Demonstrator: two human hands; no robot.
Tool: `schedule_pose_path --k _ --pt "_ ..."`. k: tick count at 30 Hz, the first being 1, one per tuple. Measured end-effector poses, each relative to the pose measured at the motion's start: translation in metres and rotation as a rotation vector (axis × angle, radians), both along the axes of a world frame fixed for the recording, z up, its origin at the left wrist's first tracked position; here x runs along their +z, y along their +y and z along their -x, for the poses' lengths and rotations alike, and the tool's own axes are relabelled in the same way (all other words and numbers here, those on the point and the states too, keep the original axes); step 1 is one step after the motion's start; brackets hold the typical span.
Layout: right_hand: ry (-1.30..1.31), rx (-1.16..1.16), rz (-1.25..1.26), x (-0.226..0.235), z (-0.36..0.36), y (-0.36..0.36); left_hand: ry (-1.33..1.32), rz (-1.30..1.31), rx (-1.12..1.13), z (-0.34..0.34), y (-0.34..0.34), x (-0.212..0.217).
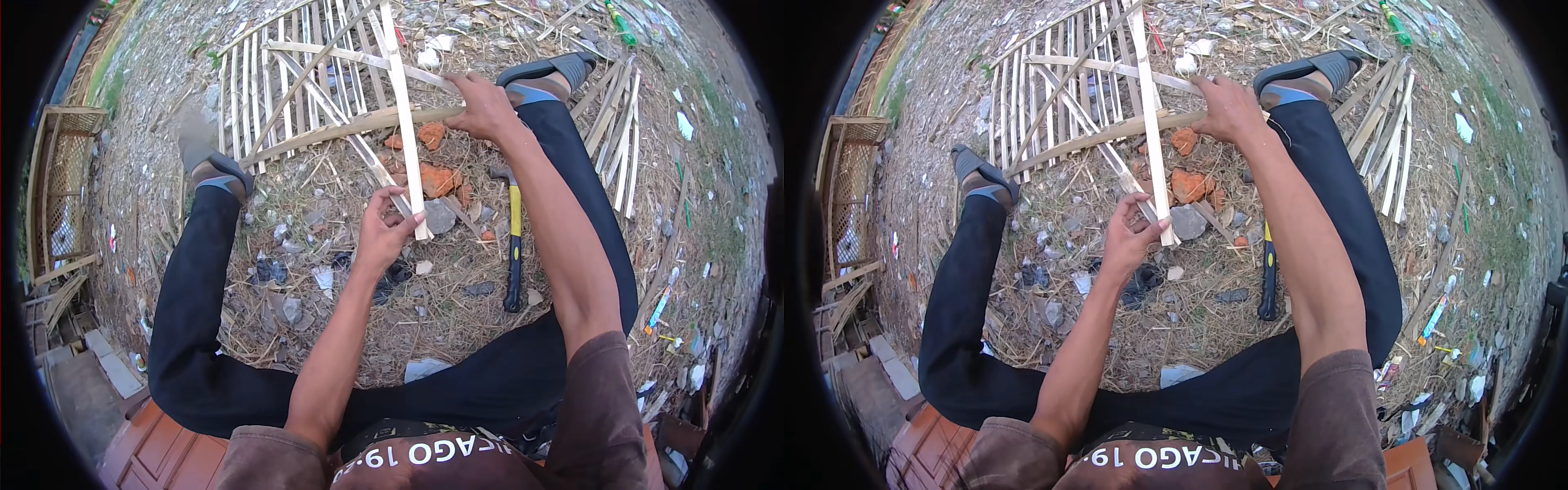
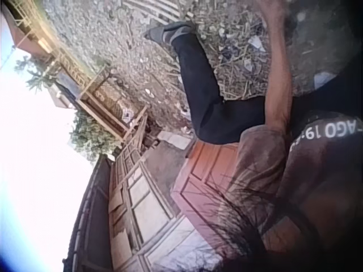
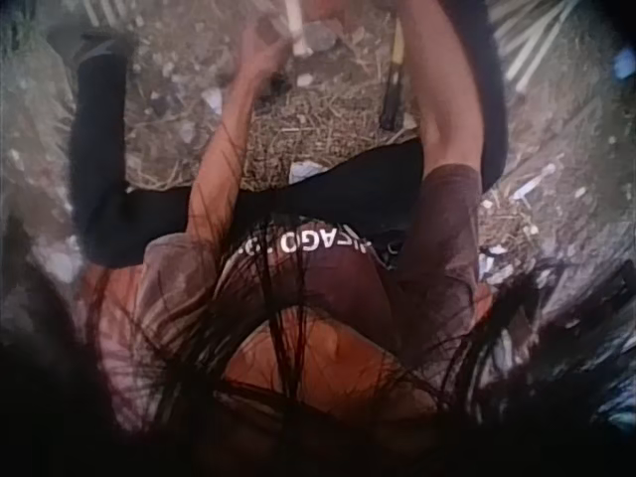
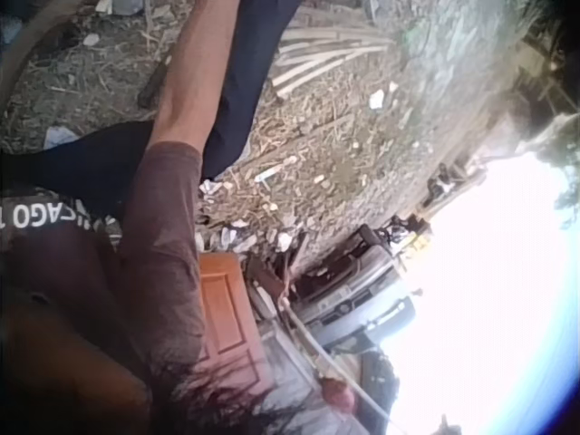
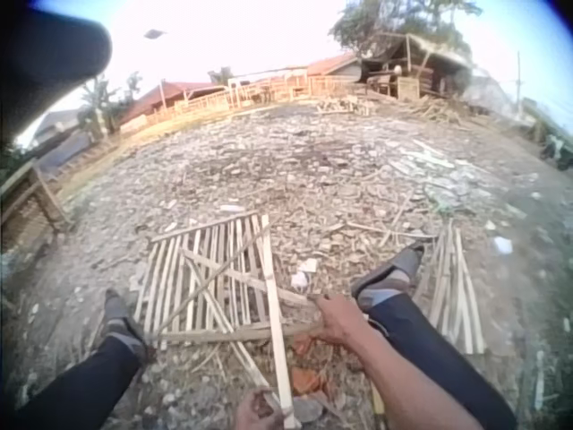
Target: The person assembles a geometric bamboo frame by aligning thin wooden slats and securing them together using a hammer and small nails.
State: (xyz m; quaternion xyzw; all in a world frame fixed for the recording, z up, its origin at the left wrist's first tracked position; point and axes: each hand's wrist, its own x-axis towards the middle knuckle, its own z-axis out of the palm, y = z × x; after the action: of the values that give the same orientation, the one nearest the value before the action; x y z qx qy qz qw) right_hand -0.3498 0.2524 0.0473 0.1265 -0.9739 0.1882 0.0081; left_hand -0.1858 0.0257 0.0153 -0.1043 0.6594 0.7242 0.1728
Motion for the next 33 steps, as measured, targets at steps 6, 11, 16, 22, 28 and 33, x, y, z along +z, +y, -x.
schedule_pose_path --k 6,11,16,22,28,33 --pt "-0.031 -0.005 -0.071 -0.037 0.011 0.007 0.037 0.019 -0.008 0.012 0.012 -0.029" --pt "0.105 -0.093 0.007 -0.039 -0.019 -0.001 0.015 0.221 -0.048 0.013 0.015 -0.039" --pt "0.052 -0.064 0.482 -0.012 -0.087 -0.010 0.115 0.301 -0.052 0.017 0.021 -0.046" --pt "-0.058 -0.156 0.684 0.021 -0.166 0.002 0.100 0.552 -0.171 0.025 0.011 -0.042" --pt "-0.262 -0.102 0.749 0.039 -0.234 0.005 0.171 0.627 -0.244 0.024 0.006 -0.038" --pt "-0.141 -0.029 0.772 0.088 -0.252 0.007 0.237 0.589 -0.162 0.021 0.012 -0.044"
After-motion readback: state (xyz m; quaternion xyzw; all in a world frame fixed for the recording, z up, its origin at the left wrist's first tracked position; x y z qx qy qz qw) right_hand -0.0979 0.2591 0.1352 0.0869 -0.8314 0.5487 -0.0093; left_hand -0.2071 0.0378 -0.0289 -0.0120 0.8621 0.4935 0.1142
